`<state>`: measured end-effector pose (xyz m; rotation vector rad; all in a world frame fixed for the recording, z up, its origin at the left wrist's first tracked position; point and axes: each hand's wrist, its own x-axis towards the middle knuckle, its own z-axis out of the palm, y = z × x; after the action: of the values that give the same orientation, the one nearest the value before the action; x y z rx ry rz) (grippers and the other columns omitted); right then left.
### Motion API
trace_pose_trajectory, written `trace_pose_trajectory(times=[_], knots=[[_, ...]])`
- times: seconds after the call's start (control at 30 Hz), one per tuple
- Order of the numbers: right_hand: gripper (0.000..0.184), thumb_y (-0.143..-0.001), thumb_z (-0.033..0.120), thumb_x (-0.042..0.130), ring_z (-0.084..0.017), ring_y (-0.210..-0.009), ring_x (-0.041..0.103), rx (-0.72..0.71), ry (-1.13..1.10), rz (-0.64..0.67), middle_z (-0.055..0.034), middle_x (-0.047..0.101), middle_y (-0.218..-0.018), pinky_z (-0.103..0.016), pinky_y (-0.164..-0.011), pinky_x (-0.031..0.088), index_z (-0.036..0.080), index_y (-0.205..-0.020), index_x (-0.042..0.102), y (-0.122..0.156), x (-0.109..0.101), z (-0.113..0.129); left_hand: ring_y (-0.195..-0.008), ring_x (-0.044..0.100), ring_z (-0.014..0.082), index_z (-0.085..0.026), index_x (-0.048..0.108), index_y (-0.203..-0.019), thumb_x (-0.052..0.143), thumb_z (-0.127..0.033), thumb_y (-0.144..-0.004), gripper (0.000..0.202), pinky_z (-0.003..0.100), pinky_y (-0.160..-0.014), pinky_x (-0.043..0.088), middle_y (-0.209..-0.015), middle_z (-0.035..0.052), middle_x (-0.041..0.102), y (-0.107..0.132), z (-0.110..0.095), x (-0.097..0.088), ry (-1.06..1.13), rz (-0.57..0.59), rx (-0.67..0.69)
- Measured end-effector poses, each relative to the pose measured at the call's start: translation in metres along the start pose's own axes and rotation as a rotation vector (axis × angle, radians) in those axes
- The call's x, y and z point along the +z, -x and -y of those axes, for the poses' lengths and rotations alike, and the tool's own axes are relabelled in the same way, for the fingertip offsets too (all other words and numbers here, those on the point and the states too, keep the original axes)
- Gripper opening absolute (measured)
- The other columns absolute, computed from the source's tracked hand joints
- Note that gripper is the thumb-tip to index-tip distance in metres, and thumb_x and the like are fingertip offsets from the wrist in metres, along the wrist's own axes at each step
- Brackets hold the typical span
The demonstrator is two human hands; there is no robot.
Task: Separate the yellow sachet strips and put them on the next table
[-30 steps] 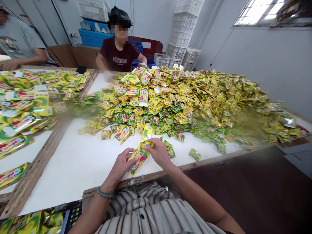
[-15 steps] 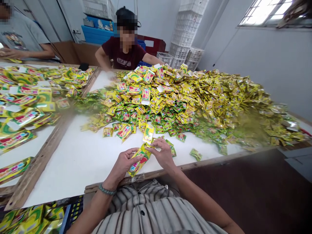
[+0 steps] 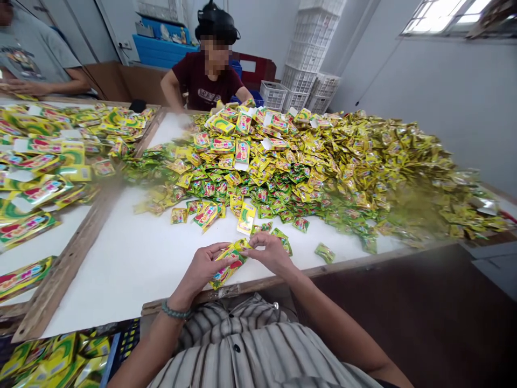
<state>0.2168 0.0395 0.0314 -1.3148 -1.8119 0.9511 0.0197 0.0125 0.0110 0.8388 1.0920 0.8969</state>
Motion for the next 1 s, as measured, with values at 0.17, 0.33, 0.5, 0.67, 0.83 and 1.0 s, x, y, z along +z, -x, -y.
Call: trace_pose_trajectory(times=[0.17,0.33,0.5,0.67,0.83,1.0], knots=[[0.016,-0.063,0.021,0.080,-0.020,-0.089,0.059,-0.008,0.188,-0.035,-0.0013,0.067,-0.085,-0.038,-0.091,0.034,0.021,-0.070,0.066,0.000,0.002,0.000,-0.084,0.071,0.0238,-0.016,0.067,-0.109,0.083,-0.036,-0.059,0.056,0.034,-0.078,0.057,-0.099,0.0062,0.075,-0.001,0.004,0.001,-0.009,0.016,0.012],[0.012,-0.070,0.023,0.073,-0.022,-0.088,0.064,-0.063,0.042,0.102,-0.0001,0.068,-0.074,-0.035,-0.085,0.042,0.022,-0.061,0.065,-0.002,-0.001,0.001,-0.084,0.071,0.0258,-0.013,0.068,-0.107,0.084,-0.039,-0.057,0.058,0.036,-0.078,0.057,-0.096,0.0086,0.076,0.000,0.001,0.004,-0.022,0.012,0.006],[0.022,-0.085,0.039,0.058,-0.026,-0.109,0.060,-0.036,-0.077,0.165,-0.0033,0.073,-0.089,-0.041,-0.094,0.042,0.025,-0.079,0.075,0.000,-0.003,0.007,-0.088,0.070,0.0257,-0.015,0.068,-0.108,0.083,-0.041,-0.057,0.059,0.037,-0.083,0.055,-0.099,0.0074,0.075,0.001,0.000,0.003,-0.094,-0.030,0.046],[0.048,-0.090,0.052,0.044,-0.023,-0.093,0.064,-0.083,-0.125,0.278,0.0023,0.067,-0.063,-0.044,-0.099,0.040,0.023,-0.068,0.074,0.006,0.011,0.009,-0.089,0.069,0.0256,-0.016,0.070,-0.106,0.081,-0.042,-0.060,0.054,0.035,-0.082,0.054,-0.100,0.0075,0.075,0.005,0.001,0.000,-0.061,0.037,0.045],[0.046,-0.090,0.056,0.044,-0.022,-0.096,0.062,-0.063,-0.162,0.304,0.0020,0.071,-0.076,-0.043,-0.102,0.038,0.024,-0.076,0.074,0.003,0.026,0.011,-0.088,0.068,0.0248,-0.016,0.067,-0.109,0.075,-0.048,-0.065,0.055,0.032,-0.077,0.053,-0.095,0.0076,0.074,0.008,-0.003,-0.001,-0.127,0.026,0.033],[0.024,-0.088,0.046,0.055,-0.022,-0.116,0.055,-0.091,-0.057,0.252,0.0004,0.073,-0.090,-0.039,-0.100,0.038,0.028,-0.091,0.071,-0.002,0.047,0.013,-0.070,0.064,0.0229,-0.018,0.070,-0.082,0.073,-0.057,-0.060,0.045,0.030,-0.064,0.051,-0.073,0.0027,0.072,0.015,-0.026,-0.042,-0.555,0.007,0.041]])
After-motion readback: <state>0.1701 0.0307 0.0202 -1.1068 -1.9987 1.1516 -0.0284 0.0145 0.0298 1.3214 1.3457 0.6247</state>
